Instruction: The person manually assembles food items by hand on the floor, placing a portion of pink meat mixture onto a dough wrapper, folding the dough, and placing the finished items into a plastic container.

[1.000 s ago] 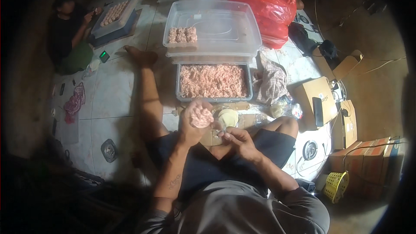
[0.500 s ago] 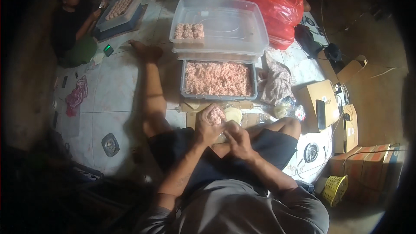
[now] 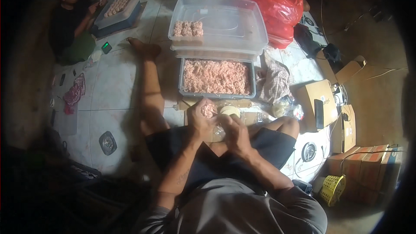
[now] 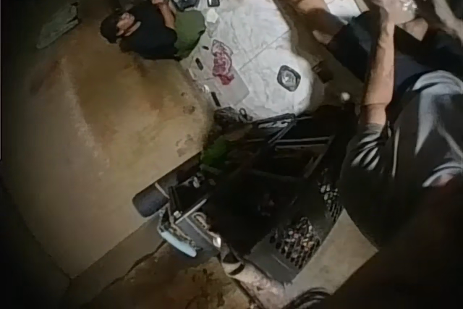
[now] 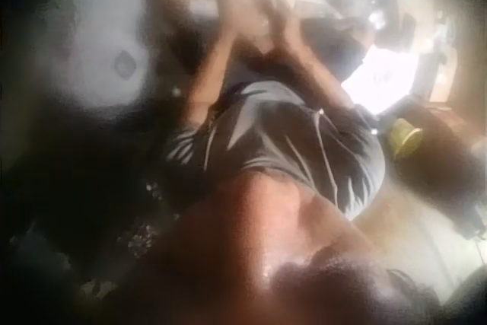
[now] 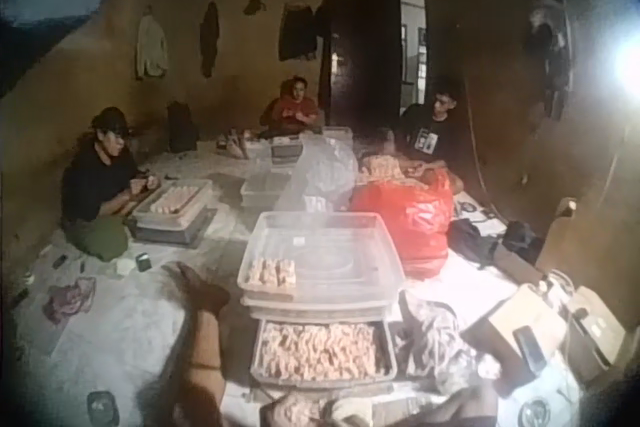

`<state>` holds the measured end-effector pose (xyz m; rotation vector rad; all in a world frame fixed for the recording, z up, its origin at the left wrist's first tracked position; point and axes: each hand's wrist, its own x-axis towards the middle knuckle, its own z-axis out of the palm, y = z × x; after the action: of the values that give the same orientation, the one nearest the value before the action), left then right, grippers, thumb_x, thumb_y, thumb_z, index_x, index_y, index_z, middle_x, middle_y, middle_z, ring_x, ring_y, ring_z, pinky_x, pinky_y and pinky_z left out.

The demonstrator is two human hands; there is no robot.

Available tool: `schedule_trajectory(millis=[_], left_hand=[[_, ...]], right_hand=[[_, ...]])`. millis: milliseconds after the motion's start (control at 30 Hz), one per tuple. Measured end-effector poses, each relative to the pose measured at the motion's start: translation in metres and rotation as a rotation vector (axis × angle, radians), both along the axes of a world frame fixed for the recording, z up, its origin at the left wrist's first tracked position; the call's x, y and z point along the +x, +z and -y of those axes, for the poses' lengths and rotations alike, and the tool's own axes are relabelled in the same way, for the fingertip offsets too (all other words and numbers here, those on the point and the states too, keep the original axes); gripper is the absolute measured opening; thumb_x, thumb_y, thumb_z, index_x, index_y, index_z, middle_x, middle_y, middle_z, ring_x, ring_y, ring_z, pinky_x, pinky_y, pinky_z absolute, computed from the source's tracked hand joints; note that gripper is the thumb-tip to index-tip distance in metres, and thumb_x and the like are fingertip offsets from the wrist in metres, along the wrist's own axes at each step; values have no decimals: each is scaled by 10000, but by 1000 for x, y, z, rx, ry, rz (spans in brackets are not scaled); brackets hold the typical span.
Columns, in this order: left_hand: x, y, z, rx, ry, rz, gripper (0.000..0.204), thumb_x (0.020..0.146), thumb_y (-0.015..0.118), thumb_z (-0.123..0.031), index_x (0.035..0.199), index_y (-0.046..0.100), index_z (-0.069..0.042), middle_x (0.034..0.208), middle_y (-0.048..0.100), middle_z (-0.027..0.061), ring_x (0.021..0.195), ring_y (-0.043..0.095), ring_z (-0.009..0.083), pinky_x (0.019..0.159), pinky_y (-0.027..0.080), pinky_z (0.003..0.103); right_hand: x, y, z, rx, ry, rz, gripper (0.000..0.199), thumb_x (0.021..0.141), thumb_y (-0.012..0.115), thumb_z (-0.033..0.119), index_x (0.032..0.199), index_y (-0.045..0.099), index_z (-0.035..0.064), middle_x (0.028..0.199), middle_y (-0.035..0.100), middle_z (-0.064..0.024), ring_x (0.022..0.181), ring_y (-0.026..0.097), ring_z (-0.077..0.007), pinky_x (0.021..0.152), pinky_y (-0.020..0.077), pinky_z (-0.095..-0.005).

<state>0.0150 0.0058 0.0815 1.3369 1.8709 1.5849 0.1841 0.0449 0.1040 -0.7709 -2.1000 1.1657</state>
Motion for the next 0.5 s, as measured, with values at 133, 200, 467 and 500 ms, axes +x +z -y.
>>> schedule_trajectory(millis=[133, 200, 467, 500], left_hand=[[-12, 11, -5, 232, -13, -31, 402, 719, 938, -236, 893, 632, -43, 791, 679, 34, 701, 627, 144, 669, 518, 304], [-19, 5, 3, -180, -318, 206, 387, 732, 914, -182, 954, 643, -19, 837, 704, 70, 769, 674, 183, 706, 542, 341], [-10, 11, 3, 152, -120, -162, 415, 726, 917, -200, 1003, 660, -30, 830, 698, 99, 769, 682, 209, 738, 544, 338], [-10, 9, 3, 204, -86, -223, 406, 726, 918, -203, 989, 660, -32, 817, 692, 97, 754, 676, 205, 733, 543, 335]], right_hand=[[21, 42, -11, -164, -209, 45, 165, 906, 618, -37, 1058, 648, 20, 911, 639, -204, 854, 650, -390, 748, 517, -448], [17, 42, -20, -5, -133, -2, 212, 887, 628, -40, 1085, 657, 28, 924, 631, -203, 855, 639, -388, 732, 517, -444], [25, 70, -21, 46, -125, 127, 168, 908, 609, -61, 1049, 675, 3, 872, 618, -187, 845, 670, -352, 717, 521, -402], [22, 62, -20, 42, -46, 172, 165, 903, 619, -58, 1048, 672, 0, 880, 626, -187, 841, 670, -344, 716, 516, -414]])
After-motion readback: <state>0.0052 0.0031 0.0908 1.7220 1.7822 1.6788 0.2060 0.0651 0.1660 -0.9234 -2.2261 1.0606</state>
